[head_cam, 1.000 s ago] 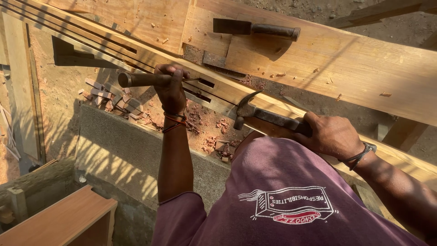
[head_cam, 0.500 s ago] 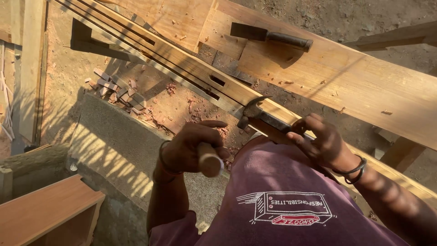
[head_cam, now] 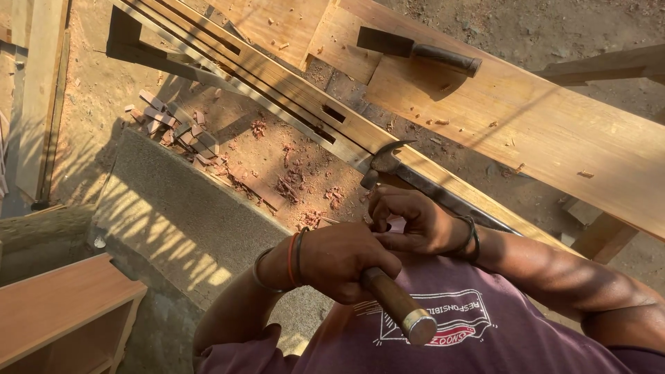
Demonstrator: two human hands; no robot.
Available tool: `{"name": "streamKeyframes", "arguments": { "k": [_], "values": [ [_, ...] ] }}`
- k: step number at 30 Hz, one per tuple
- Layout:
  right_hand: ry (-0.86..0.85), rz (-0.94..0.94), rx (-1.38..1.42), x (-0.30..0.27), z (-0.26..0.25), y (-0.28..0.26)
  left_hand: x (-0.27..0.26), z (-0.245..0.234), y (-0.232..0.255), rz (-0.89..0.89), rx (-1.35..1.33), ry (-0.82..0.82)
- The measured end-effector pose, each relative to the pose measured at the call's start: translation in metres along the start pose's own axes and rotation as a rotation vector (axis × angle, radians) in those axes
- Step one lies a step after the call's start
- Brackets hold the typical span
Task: Use a hammer and chisel to carve out rectangular mortise slots in a wooden beam.
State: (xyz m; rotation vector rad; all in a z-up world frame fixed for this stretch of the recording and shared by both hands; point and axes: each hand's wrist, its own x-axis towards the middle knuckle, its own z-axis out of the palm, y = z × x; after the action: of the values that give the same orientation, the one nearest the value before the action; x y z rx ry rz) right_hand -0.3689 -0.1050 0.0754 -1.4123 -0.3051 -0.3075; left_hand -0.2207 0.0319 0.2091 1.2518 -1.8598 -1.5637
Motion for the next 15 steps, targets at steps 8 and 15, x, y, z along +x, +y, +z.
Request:
{"name": "streamKeyframes", "arguments": {
  "k": [8,15],
  "values": [
    [-0.019,0.014,0.089,-0.018,0.002,0.027,0.003,-0.014,0.022,0.108,-0.086,0.043],
    [0.083,0.238,0.511,0.003,-0.001,-0.012,0.002,-0.009,-0.006,0.168,-0.147,0.083]
  ]
}}
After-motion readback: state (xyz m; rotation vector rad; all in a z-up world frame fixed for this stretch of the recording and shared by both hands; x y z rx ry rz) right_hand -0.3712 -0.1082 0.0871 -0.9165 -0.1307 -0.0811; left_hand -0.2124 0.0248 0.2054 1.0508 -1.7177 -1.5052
